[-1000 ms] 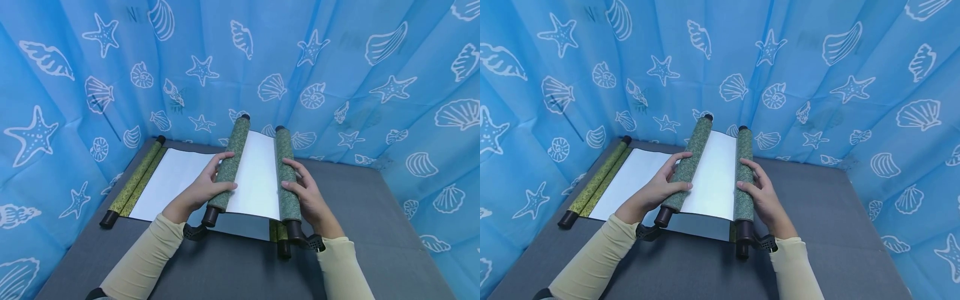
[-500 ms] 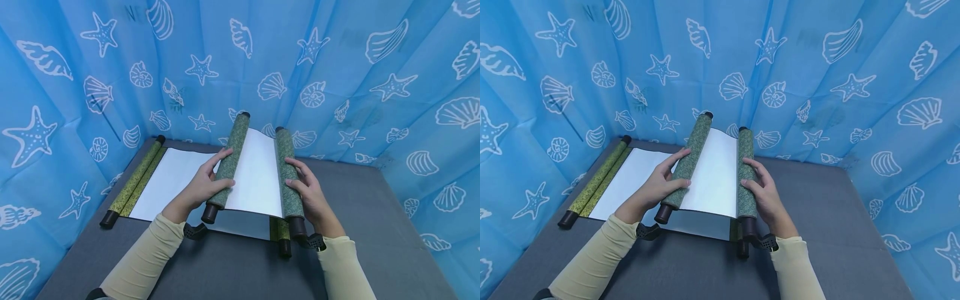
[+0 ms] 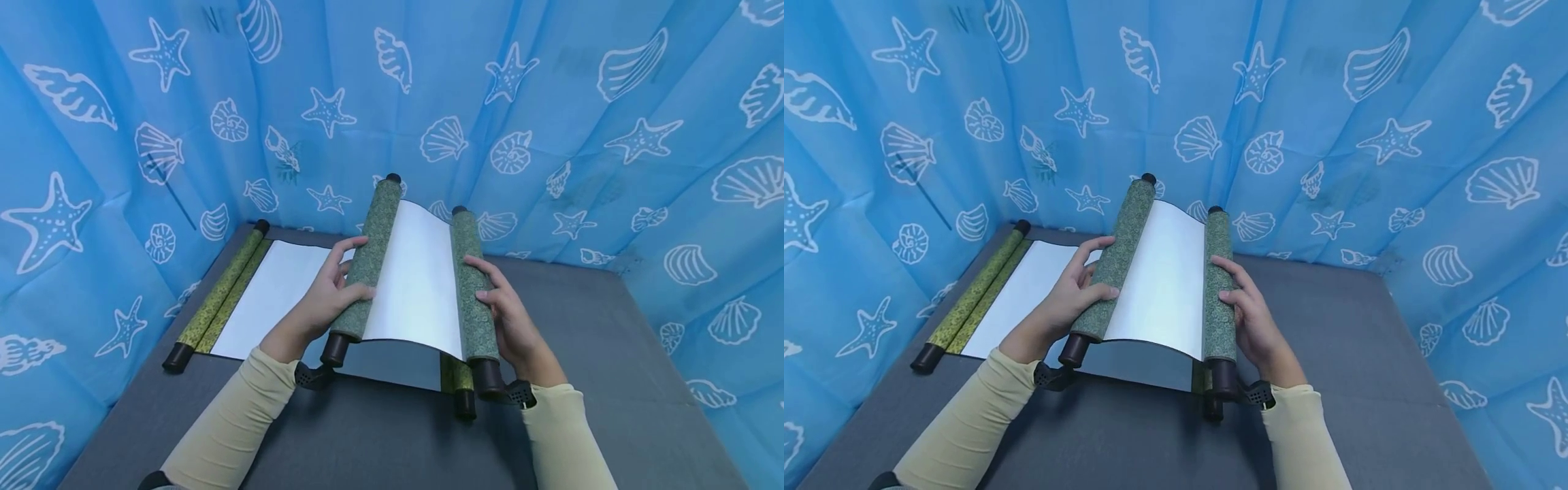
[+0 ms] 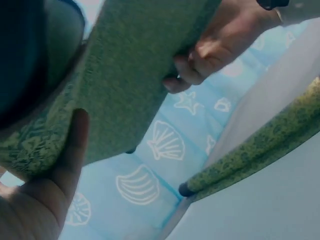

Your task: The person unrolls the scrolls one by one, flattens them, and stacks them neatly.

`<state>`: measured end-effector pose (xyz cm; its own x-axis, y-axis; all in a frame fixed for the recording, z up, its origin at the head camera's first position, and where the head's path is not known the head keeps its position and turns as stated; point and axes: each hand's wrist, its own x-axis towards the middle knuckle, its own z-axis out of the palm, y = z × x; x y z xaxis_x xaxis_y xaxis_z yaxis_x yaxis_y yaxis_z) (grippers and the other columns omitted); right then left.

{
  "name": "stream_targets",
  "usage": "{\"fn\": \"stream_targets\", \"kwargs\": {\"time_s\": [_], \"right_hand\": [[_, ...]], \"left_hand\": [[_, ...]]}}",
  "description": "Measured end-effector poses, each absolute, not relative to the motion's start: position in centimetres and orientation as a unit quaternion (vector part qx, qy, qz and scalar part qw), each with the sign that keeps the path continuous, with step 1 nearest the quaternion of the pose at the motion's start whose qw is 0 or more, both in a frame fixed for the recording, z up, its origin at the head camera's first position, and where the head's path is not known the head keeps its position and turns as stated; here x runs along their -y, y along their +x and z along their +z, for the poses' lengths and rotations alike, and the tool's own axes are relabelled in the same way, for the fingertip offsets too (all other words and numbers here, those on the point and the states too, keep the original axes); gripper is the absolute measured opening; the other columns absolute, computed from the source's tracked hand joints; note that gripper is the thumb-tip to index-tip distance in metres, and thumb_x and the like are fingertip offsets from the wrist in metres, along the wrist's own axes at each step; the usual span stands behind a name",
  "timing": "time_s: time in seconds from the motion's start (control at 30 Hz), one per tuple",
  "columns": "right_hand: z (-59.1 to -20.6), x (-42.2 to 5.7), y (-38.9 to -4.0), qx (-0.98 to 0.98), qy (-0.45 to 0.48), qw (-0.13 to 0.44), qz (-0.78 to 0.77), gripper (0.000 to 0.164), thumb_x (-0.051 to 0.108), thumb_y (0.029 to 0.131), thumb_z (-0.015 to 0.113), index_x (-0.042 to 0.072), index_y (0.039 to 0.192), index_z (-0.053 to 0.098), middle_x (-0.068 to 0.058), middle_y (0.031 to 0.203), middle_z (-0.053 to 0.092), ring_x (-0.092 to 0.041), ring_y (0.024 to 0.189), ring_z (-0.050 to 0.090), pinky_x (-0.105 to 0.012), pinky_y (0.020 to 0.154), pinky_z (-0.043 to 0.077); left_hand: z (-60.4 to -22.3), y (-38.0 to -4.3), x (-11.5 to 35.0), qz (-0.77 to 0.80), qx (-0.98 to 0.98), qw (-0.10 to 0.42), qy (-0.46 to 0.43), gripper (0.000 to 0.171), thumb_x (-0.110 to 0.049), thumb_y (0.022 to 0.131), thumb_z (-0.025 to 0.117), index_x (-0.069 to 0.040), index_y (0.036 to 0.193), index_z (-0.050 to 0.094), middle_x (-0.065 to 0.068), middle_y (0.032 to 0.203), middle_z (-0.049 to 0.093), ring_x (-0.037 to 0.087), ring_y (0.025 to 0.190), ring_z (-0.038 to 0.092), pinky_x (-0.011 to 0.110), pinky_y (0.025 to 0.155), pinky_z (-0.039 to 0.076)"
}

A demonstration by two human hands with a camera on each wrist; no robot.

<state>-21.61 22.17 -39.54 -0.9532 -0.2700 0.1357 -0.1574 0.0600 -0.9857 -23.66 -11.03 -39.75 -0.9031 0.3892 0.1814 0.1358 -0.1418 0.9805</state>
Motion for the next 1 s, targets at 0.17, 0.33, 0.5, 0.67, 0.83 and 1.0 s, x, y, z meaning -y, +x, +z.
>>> {"fn": "stream_targets", "kwargs": {"time_s": [0.17, 0.33, 0.5, 0.67, 0.83, 1.0], "right_hand": [[-39.3, -22.8, -21.5, -0.704, -0.133, 0.046, -0.696, 0.047, 0.015, 0.111, 0.039, 0.022, 0.157, 0.044, -0.005, 0.163, 0.034, -0.02, 0.149, 0.037, -0.053, 0.121, 0.033], [-39.0, -22.9, -21.3, -0.687, -0.141, 0.02, -0.712, 0.041, 0.009, 0.106, 0.057, 0.023, 0.144, 0.049, -0.004, 0.15, 0.036, -0.014, 0.113, 0.056, -0.03, 0.083, 0.058], [-38.8, -23.2, -21.1, -0.712, -0.136, -0.004, -0.689, 0.057, 0.004, 0.104, 0.061, 0.021, 0.156, 0.047, 0.001, 0.171, 0.016, -0.013, 0.121, 0.052, -0.026, 0.089, 0.053], [-38.5, -23.6, -21.1, -0.725, -0.131, -0.003, -0.676, 0.058, 0.012, 0.109, 0.055, 0.023, 0.164, 0.039, 0.0, 0.177, 0.007, -0.018, 0.136, 0.039, -0.027, 0.098, 0.043], [-38.1, -24.3, -21.2, -0.724, -0.141, 0.004, -0.675, 0.057, 0.014, 0.112, 0.044, 0.022, 0.168, 0.033, -0.002, 0.175, 0.012, -0.016, 0.145, 0.031, -0.03, 0.106, 0.041], [-37.7, -25.1, -21.3, -0.746, -0.157, -0.021, -0.647, 0.058, 0.012, 0.109, 0.038, 0.016, 0.167, 0.036, -0.007, 0.177, 0.016, -0.019, 0.164, 0.005, -0.058, 0.119, 0.014]], "left_hand": [[-39.8, -23.5, 10.9, 0.742, -0.637, 0.085, 0.189, 0.078, -0.008, 0.1, 0.063, -0.036, 0.164, 0.026, 0.013, 0.162, 0.034, 0.031, 0.119, 0.063, 0.041, 0.081, 0.062], [-39.7, -23.3, 10.5, 0.747, -0.628, 0.099, 0.193, 0.074, -0.011, 0.101, 0.062, -0.037, 0.163, 0.03, 0.021, 0.15, 0.044, 0.033, 0.117, 0.063, 0.045, 0.081, 0.063], [-39.6, -23.3, 10.6, 0.746, -0.633, 0.094, 0.183, 0.075, -0.015, 0.099, 0.07, -0.034, 0.161, 0.032, 0.016, 0.156, 0.039, 0.029, 0.125, 0.057, 0.041, 0.086, 0.061], [-39.4, -23.4, 11.1, 0.772, -0.599, 0.103, 0.183, 0.078, -0.009, 0.1, 0.066, -0.032, 0.164, 0.028, 0.021, 0.154, 0.04, 0.029, 0.123, 0.061, 0.041, 0.083, 0.064], [-39.0, -23.5, 11.7, 0.781, -0.59, 0.109, 0.171, 0.073, -0.015, 0.103, 0.056, -0.033, 0.165, 0.023, 0.022, 0.151, 0.039, 0.029, 0.115, 0.063, 0.039, 0.083, 0.062], [-38.7, -23.4, 12.0, 0.779, -0.59, 0.118, 0.173, 0.071, -0.021, 0.104, 0.045, -0.035, 0.168, 0.018, 0.012, 0.163, 0.026, 0.03, 0.126, 0.051, 0.036, 0.092, 0.055]]}}
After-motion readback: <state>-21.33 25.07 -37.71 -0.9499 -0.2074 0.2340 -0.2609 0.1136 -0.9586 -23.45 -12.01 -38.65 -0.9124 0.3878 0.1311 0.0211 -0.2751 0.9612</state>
